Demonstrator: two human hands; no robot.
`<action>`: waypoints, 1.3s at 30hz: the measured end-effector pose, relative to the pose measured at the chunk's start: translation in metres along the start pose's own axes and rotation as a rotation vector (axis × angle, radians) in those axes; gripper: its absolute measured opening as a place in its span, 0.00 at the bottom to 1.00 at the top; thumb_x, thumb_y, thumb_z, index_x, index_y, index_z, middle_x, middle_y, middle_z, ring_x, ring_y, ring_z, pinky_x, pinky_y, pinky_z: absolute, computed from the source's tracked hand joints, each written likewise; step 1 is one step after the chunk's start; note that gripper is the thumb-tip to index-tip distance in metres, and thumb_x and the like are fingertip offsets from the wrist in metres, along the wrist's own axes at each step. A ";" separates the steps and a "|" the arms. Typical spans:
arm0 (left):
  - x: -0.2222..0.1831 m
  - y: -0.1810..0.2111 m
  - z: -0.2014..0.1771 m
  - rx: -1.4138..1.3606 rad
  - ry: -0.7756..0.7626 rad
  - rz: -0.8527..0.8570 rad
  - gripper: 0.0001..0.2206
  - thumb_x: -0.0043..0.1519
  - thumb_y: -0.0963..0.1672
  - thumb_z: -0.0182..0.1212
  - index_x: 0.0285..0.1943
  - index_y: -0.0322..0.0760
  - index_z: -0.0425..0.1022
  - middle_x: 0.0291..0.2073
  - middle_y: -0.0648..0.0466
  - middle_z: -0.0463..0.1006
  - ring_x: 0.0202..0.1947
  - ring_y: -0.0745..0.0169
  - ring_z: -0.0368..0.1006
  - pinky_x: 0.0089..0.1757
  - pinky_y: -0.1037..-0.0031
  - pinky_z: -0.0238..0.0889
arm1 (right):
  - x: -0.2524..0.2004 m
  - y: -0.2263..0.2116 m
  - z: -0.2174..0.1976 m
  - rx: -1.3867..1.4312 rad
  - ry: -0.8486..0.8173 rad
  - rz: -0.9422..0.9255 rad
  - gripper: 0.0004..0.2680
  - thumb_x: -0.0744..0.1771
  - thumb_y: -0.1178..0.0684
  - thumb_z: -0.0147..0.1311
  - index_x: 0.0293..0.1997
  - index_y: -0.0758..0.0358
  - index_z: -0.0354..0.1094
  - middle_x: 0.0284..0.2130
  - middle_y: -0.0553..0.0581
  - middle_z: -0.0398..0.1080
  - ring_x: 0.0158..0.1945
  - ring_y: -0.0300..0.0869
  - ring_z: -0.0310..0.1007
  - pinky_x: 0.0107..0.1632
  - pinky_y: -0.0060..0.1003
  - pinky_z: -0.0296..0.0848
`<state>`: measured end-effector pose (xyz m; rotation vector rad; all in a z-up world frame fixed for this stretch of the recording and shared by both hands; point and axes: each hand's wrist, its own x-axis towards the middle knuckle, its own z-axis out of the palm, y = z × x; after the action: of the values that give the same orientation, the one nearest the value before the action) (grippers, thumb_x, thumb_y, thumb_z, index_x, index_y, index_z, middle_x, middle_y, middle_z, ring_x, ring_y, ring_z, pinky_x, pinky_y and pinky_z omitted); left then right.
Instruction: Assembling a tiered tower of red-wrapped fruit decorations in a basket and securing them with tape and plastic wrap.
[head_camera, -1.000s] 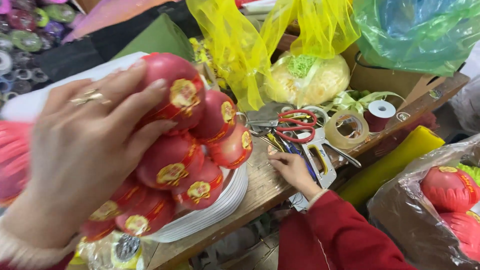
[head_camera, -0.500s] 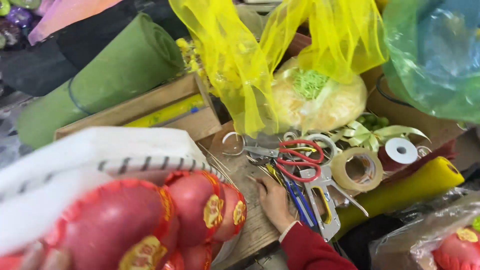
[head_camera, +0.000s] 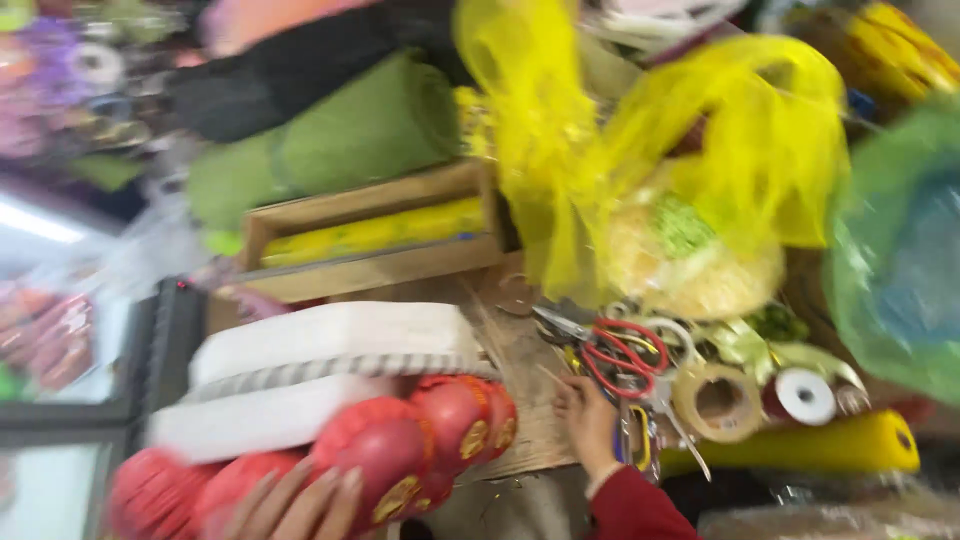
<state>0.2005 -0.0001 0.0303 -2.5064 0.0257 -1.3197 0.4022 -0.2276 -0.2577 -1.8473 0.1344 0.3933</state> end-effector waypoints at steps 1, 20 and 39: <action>0.021 -0.001 -0.010 -0.039 -0.034 0.068 0.19 0.68 0.57 0.49 0.52 0.49 0.78 0.45 0.59 0.79 0.45 0.52 0.79 0.51 0.56 0.67 | -0.009 -0.038 -0.014 0.141 -0.046 0.098 0.05 0.70 0.58 0.53 0.46 0.63 0.74 0.33 0.62 0.80 0.33 0.46 0.83 0.38 0.38 0.83; 0.066 -0.004 -0.081 -0.237 -0.513 -0.145 0.31 0.60 0.39 0.52 0.77 0.52 0.64 0.73 0.29 0.58 0.74 0.28 0.55 0.70 0.39 0.44 | -0.177 -0.384 -0.048 -0.515 -0.569 -1.135 0.07 0.67 0.58 0.58 0.48 0.57 0.76 0.37 0.53 0.73 0.33 0.44 0.75 0.32 0.39 0.73; 0.062 -0.011 -0.086 -0.382 -0.424 -0.247 0.25 0.61 0.37 0.57 0.69 0.47 0.71 0.69 0.29 0.63 0.71 0.24 0.57 0.68 0.33 0.46 | -0.185 -0.394 0.011 -1.025 -0.628 -1.152 0.05 0.69 0.57 0.52 0.45 0.60 0.74 0.38 0.57 0.75 0.36 0.49 0.78 0.31 0.45 0.80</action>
<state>0.1654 -0.0220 0.1290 -3.1569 -0.1417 -0.8993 0.3407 -0.1142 0.1583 -2.2635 -1.7566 0.1785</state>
